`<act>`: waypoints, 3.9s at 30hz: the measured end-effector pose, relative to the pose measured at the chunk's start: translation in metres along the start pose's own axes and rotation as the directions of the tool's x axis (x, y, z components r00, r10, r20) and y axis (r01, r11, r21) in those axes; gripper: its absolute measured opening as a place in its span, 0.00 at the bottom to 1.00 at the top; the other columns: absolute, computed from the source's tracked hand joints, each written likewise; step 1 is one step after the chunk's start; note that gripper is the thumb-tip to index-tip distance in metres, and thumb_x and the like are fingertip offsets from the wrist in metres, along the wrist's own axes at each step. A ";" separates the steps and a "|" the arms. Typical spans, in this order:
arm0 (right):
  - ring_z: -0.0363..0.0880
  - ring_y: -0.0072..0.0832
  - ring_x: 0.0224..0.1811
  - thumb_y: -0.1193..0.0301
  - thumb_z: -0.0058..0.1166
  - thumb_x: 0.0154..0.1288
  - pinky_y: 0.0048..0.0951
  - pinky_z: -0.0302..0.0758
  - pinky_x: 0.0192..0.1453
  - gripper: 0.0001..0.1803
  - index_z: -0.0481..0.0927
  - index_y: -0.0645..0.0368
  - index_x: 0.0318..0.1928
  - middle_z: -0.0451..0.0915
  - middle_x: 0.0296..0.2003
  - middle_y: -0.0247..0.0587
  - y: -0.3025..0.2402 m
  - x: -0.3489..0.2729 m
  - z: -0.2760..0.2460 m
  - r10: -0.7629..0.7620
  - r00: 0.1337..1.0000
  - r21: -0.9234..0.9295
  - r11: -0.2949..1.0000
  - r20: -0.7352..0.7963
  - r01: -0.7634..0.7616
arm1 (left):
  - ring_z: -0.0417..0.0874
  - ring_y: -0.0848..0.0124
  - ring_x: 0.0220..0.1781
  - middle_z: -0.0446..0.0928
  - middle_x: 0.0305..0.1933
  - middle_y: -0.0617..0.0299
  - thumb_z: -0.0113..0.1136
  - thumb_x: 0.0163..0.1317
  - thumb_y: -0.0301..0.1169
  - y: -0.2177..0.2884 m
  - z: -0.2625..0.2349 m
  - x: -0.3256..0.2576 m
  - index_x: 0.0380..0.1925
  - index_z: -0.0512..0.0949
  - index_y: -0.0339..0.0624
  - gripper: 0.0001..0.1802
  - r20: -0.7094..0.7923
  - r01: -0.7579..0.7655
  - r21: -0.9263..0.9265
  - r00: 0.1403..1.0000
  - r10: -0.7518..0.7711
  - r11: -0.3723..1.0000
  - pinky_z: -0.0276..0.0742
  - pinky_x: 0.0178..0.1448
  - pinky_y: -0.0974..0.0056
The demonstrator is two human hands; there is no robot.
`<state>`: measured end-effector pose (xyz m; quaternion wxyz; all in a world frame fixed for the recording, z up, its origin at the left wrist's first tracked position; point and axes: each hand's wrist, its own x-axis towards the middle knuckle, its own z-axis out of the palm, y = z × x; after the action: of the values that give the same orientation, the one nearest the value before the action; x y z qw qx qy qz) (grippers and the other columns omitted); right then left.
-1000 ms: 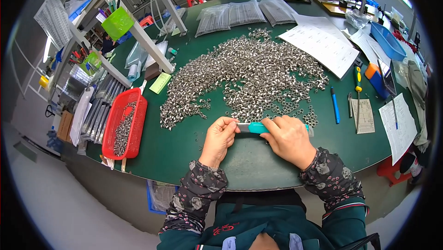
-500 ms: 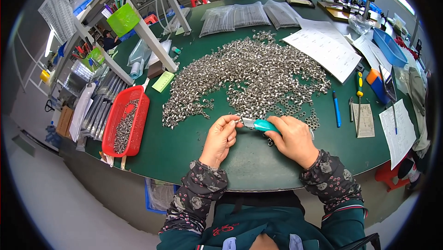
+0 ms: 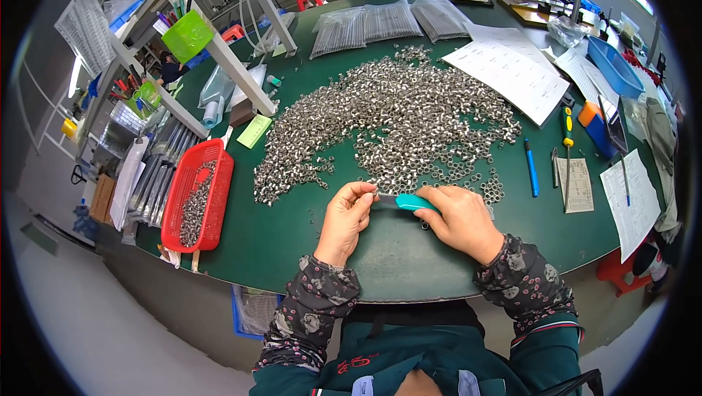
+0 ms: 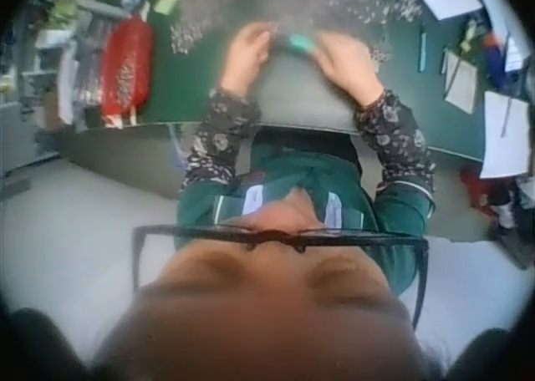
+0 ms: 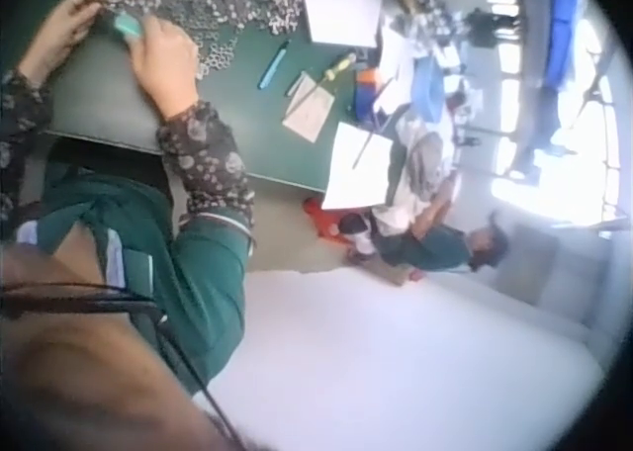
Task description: Picking and sorting through a large pile of small metal hardware components on a workbench using a specialized tool.
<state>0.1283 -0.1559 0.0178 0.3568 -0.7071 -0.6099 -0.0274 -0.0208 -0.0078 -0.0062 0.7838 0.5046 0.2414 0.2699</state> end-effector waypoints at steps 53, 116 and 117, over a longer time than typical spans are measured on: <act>0.75 0.39 0.27 0.65 0.56 0.55 0.37 0.71 0.30 0.13 0.74 0.55 0.39 0.73 0.23 0.41 -0.002 0.000 -0.002 -0.018 0.998 0.062 0.998 -0.062 0.022 | 0.61 0.84 0.20 0.72 0.30 0.63 0.50 0.64 0.30 0.001 -0.006 0.004 0.38 0.71 0.42 0.05 0.105 0.010 -0.171 0.994 0.008 0.985 0.52 0.15 0.81; 0.71 0.30 0.29 0.67 0.61 0.45 0.32 0.66 0.32 0.17 0.75 0.54 0.38 0.70 0.24 0.33 0.010 0.009 -0.014 -0.348 0.938 -0.159 0.926 -0.004 0.343 | 0.57 0.88 0.17 0.65 0.21 0.72 0.47 0.66 0.40 0.006 -0.008 -0.002 0.27 0.72 0.43 0.14 0.145 0.102 0.255 0.979 -0.142 0.962 0.50 0.18 0.81; 0.71 0.30 0.29 0.67 0.61 0.45 0.32 0.66 0.32 0.17 0.75 0.54 0.38 0.70 0.24 0.33 0.011 0.010 -0.016 -0.347 0.938 -0.156 0.926 -0.003 0.343 | 0.58 0.88 0.18 0.66 0.22 0.72 0.47 0.66 0.40 0.006 -0.010 -0.002 0.26 0.71 0.43 0.15 0.177 0.126 0.284 0.967 -0.181 0.951 0.51 0.18 0.81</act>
<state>0.1467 -0.1563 0.0298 0.3003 -0.6136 -0.7153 -0.1470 -0.0297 -0.0005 -0.0040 0.7465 0.6110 0.2343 0.1200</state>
